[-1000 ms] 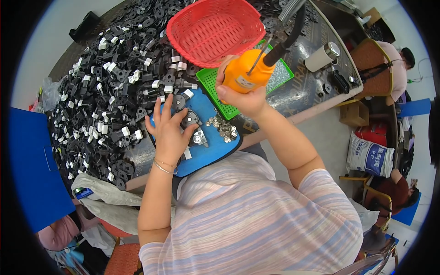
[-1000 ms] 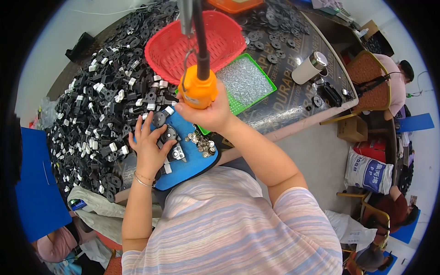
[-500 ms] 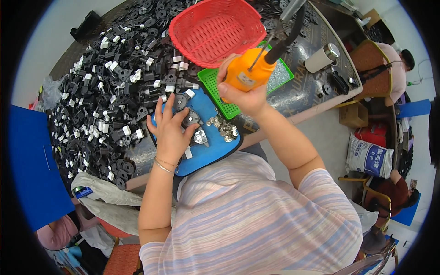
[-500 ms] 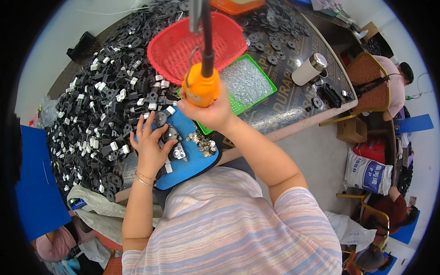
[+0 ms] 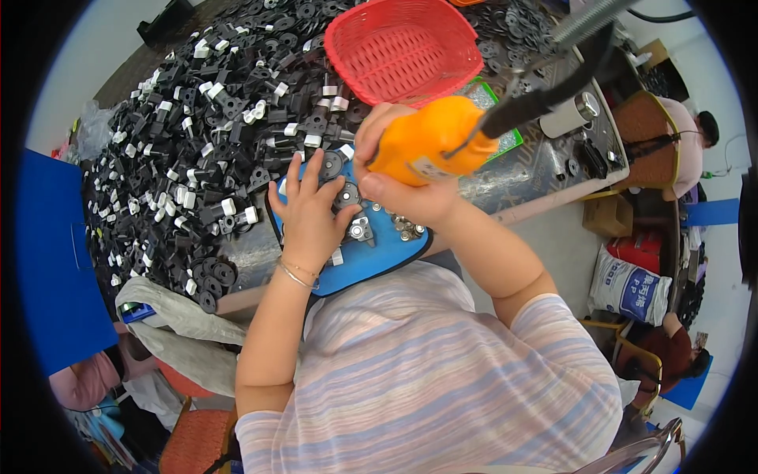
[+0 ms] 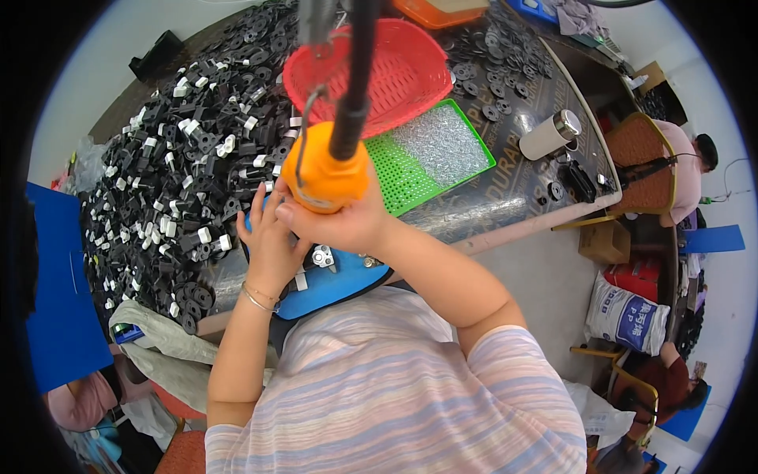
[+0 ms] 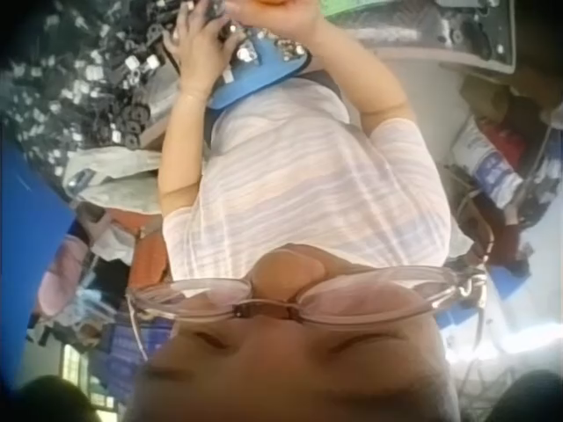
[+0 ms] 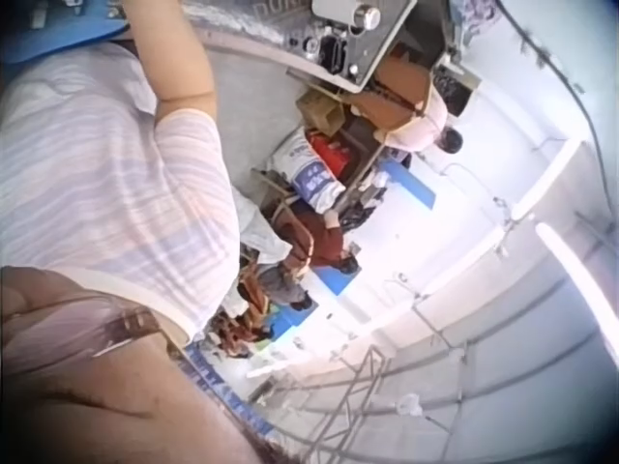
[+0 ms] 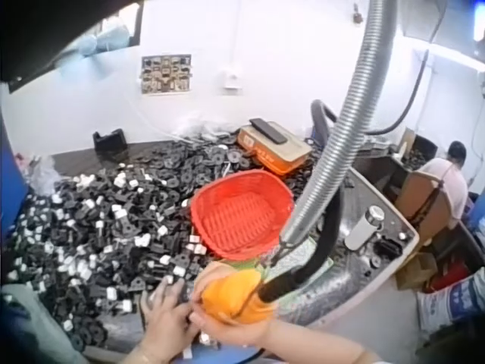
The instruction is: The recorder is assembling small mechanical toy components using an electric screwdriver at a workbench.
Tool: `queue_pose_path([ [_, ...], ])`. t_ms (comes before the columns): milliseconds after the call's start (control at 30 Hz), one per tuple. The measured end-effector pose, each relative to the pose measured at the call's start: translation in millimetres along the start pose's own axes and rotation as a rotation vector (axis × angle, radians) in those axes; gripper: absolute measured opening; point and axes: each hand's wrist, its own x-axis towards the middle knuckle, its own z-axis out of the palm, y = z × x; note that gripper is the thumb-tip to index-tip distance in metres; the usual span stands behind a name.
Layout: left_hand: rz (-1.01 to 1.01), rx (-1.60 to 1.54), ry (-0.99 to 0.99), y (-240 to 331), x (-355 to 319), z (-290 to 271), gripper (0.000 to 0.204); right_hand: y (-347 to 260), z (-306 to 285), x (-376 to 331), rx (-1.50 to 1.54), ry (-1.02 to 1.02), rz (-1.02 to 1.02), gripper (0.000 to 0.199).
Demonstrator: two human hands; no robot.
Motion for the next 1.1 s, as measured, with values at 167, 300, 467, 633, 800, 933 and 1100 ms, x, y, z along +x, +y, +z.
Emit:
queue_pose_path([
  [167,-0.012,-0.034,0.004,-0.2,-0.2,-1.1,0.041,8.5,4.9,7.5,-0.045,-0.03,0.011,0.021],
  [300,-0.026,-0.043,0.023,2.5,1.4,-1.9,0.039,14.5,3.4,8.9,-0.152,-0.112,-0.062,0.022],
  [467,-0.016,-0.035,-0.012,-0.4,1.7,-1.8,0.038,17.5,3.4,13.0,-0.112,-0.163,-0.07,0.023],
  [633,-0.005,-0.062,-0.035,-0.4,3.9,-5.0,0.039,4.6,1.7,20.4,0.053,-0.126,-0.019,0.025],
  [800,-0.005,-0.052,-0.029,-2.8,0.3,-3.5,0.04,-32.3,-30.4,15.6,-0.047,-0.125,-0.1,0.027],
  [933,-0.011,-0.063,-0.045,-0.6,3.0,-4.8,0.039,-18.5,-54.5,-14.6,-0.209,0.033,-0.072,0.025],
  [1100,-0.008,-0.062,-0.047,-0.8,2.4,-5.3,0.039,-10.2,-60.9,-27.6,-0.119,0.107,-0.063,0.025],
])
